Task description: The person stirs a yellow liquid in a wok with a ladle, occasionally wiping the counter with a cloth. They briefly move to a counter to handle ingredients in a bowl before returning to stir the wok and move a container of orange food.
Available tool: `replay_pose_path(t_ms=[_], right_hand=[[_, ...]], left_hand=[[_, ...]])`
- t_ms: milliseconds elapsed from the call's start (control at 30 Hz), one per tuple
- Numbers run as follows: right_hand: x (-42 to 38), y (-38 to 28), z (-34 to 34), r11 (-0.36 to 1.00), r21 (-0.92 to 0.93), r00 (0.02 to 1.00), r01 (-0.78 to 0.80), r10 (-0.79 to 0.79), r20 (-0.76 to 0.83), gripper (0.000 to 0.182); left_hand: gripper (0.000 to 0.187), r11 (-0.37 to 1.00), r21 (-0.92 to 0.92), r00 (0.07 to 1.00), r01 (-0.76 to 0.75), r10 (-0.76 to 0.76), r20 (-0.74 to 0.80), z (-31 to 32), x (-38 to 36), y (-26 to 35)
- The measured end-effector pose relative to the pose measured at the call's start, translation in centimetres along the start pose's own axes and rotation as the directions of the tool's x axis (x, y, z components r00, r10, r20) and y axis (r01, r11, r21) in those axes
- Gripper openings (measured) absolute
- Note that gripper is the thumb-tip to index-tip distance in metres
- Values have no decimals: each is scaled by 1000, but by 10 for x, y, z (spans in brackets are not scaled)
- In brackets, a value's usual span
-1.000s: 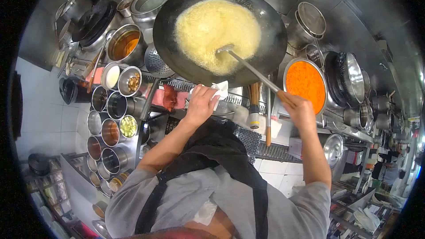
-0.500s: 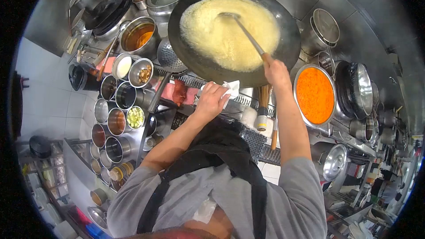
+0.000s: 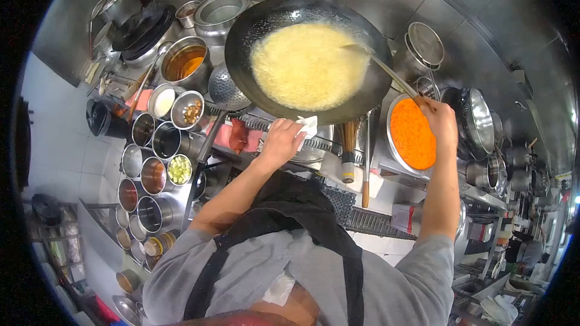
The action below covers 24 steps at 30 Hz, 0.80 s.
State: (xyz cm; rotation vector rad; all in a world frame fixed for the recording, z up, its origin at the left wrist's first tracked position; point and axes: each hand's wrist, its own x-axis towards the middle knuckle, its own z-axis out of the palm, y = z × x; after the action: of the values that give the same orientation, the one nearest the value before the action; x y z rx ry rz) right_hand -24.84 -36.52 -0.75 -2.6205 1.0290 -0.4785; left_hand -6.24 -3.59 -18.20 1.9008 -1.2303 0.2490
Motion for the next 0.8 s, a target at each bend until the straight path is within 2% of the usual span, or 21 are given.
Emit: replay_pose_path(t_ms=[100,233,267,333,433,500,567,633,767,800], right_hand=[[-34,-7,-40,998,-52,1000,-25,25,11,36],[-65,3,-53,993,-7,991,-114,114,75,36],[-72,7,-52,998,23,995,-65,63,73,36],[-80,5,-44,997,42,994,-60,56,95,37],[-83,0,-20,997,69,991,-35,26,129,37],[-83,-9,2,985,170,986,9,-37,164,35],[-81,-29,25,987,157,982,-27,-3,188,37],[-75,-32,57,963,254,954,89,-155,255,38],[-57,-55,110,965,221,946,138,-195,259,39],[-50,-56,126,948,218,932,232,-281,231,38]], left_hand=[[14,1000,6,1000,-11,11,1,0,1,-2],[13,1000,-15,1000,-13,13,-7,0,2,-1],[13,1000,-18,1000,-9,9,-3,1,2,-1],[13,1000,-24,1000,-1,0,-10,2,1,-1],[13,1000,-27,1000,6,-5,4,3,2,-3],[14,1000,-26,1000,3,-2,9,1,2,-2],[15,1000,-22,1000,1,-1,8,1,2,-3],[15,999,-44,1000,-16,16,-5,1,2,-3],[16,999,-49,1000,-13,12,-10,2,1,-4],[15,998,-57,1000,-17,16,-18,2,1,-4]])
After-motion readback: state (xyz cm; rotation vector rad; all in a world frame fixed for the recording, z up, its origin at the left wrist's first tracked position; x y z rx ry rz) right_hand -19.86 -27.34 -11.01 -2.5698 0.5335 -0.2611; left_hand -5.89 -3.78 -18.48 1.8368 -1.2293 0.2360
